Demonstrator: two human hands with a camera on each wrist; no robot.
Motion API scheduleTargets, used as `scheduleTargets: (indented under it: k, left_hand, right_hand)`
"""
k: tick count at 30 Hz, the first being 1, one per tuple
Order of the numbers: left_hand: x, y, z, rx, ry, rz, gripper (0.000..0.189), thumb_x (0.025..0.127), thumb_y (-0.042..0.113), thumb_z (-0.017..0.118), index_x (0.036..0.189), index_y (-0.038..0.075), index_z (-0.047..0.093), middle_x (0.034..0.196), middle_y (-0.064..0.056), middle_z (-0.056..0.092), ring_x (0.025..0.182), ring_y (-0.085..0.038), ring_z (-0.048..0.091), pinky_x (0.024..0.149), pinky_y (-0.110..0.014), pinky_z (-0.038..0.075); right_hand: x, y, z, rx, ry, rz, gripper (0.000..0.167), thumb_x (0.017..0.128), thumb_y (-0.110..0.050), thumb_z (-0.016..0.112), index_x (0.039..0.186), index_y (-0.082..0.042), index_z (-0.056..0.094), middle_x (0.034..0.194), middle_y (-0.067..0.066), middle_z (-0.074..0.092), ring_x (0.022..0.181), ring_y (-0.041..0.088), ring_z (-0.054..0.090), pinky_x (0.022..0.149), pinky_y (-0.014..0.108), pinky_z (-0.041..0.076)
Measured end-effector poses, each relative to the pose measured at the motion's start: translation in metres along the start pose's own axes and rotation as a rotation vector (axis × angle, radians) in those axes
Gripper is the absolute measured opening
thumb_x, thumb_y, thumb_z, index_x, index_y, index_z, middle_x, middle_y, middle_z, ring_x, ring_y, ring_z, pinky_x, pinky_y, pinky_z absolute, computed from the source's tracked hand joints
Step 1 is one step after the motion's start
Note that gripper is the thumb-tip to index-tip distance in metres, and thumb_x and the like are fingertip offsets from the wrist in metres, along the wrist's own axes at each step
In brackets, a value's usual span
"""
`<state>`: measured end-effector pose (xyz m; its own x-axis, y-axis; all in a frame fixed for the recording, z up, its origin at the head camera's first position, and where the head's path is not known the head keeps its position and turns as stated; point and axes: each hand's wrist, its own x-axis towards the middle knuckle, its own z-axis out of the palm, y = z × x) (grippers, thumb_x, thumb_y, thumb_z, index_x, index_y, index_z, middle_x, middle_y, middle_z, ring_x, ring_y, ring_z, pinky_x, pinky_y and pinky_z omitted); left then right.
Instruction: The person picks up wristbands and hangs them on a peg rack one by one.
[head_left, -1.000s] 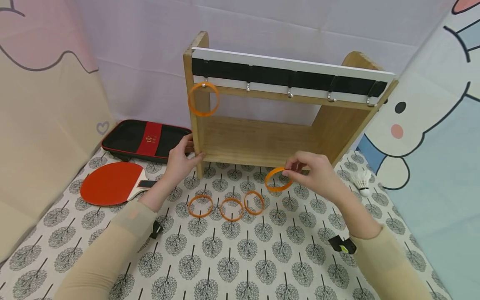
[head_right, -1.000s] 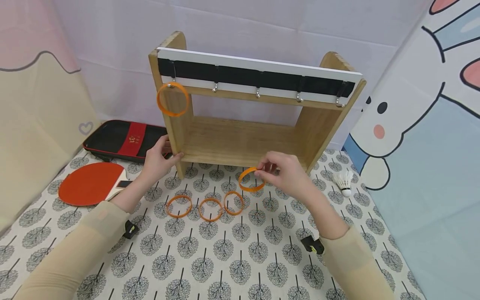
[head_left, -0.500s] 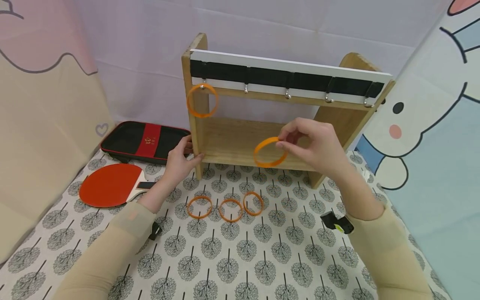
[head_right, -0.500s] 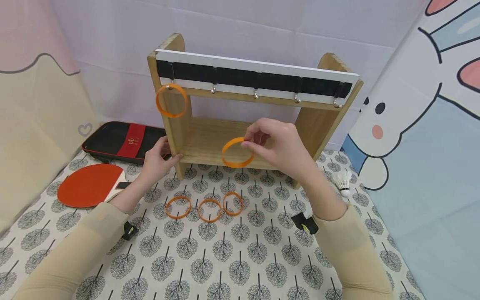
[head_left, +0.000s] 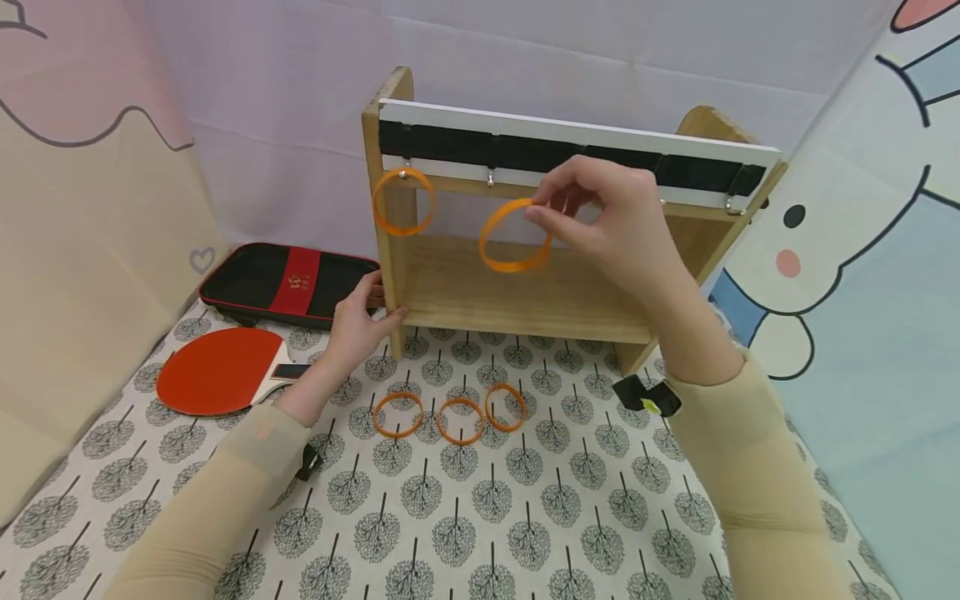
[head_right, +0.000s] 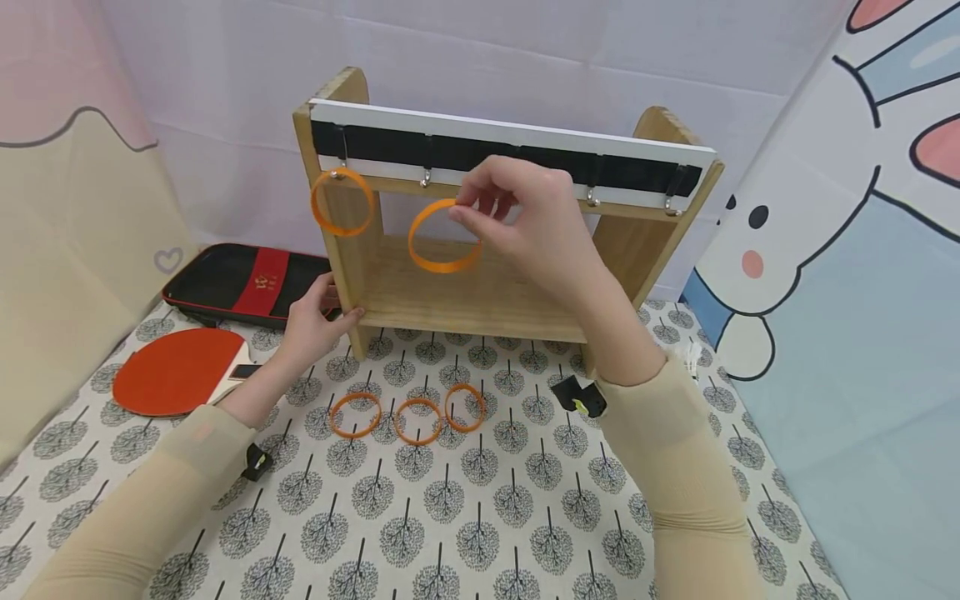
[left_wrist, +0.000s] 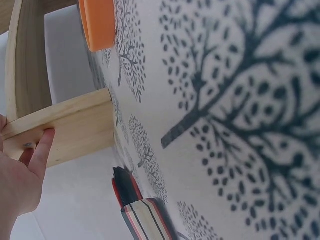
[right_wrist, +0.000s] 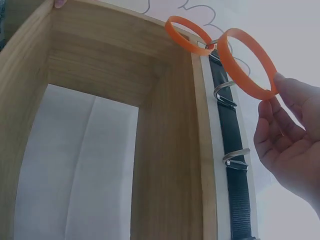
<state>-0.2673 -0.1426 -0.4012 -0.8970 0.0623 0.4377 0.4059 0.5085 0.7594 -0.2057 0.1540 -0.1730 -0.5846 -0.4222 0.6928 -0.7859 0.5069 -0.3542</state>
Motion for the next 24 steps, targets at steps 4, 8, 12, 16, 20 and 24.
scheduleTargets:
  k: [4, 8, 12, 16, 20, 24]
  left_hand:
    - [0.000, -0.002, 0.001, -0.001, -0.003, 0.004, 0.059, 0.086, 0.019, 0.069, 0.138, 0.010, 0.043, 0.113, -0.016, 0.060, 0.103, -0.032, 0.061, 0.080, -0.054, 0.049]
    - [0.000, -0.002, 0.002, -0.004, -0.008, 0.004, 0.059, 0.086, 0.019, 0.069, 0.138, 0.010, 0.042, 0.113, -0.016, 0.060, 0.103, -0.032, 0.061, 0.080, -0.054, 0.050]
    - [0.000, 0.000, 0.002, -0.004, -0.011, -0.004, 0.060, 0.086, 0.019, 0.069, 0.139, 0.011, 0.042, 0.114, -0.016, 0.060, 0.103, -0.032, 0.061, 0.080, -0.054, 0.050]
    - [0.001, -0.001, 0.002, 0.003, -0.010, -0.002, 0.059, 0.086, 0.020, 0.069, 0.139, 0.010, 0.042, 0.114, -0.016, 0.060, 0.103, -0.032, 0.061, 0.081, -0.055, 0.049]
    - [0.001, -0.002, 0.002, 0.001, -0.008, -0.002, 0.059, 0.086, 0.020, 0.069, 0.139, 0.011, 0.043, 0.113, -0.015, 0.060, 0.103, -0.032, 0.061, 0.082, -0.055, 0.048]
    - [0.000, -0.002, 0.001, -0.005, -0.004, -0.003, 0.059, 0.086, 0.019, 0.070, 0.138, 0.012, 0.043, 0.113, -0.015, 0.061, 0.103, -0.031, 0.061, 0.082, -0.055, 0.049]
  right_hand:
    - [0.013, 0.002, 0.005, -0.041, 0.018, -0.006, 0.017, 0.084, -0.018, 0.072, 0.088, -0.003, 0.067, 0.078, 0.001, 0.064, 0.069, 0.005, 0.052, 0.064, 0.017, 0.043]
    - [0.023, 0.005, 0.010, -0.089, 0.036, 0.030, 0.020, 0.085, -0.023, 0.071, 0.086, -0.004, 0.067, 0.074, 0.001, 0.063, 0.065, 0.006, 0.050, 0.060, 0.017, 0.040]
    - [0.031, 0.011, 0.014, -0.061, 0.050, 0.082, 0.020, 0.084, -0.023, 0.073, 0.086, -0.003, 0.068, 0.075, 0.004, 0.066, 0.065, 0.006, 0.053, 0.062, 0.015, 0.043]
    - [0.035, 0.017, 0.021, -0.034, 0.048, 0.081, 0.019, 0.083, -0.019, 0.073, 0.085, -0.001, 0.068, 0.078, 0.005, 0.068, 0.065, 0.004, 0.057, 0.063, 0.014, 0.046]
    - [0.035, 0.017, 0.027, -0.082, 0.029, 0.063, 0.018, 0.085, -0.019, 0.071, 0.086, -0.002, 0.068, 0.080, 0.003, 0.069, 0.066, 0.003, 0.058, 0.064, 0.014, 0.046]
    - [0.033, 0.018, 0.030, -0.133, 0.014, 0.055, 0.016, 0.085, -0.020, 0.071, 0.087, -0.005, 0.070, 0.081, 0.001, 0.070, 0.066, 0.004, 0.058, 0.064, 0.014, 0.045]
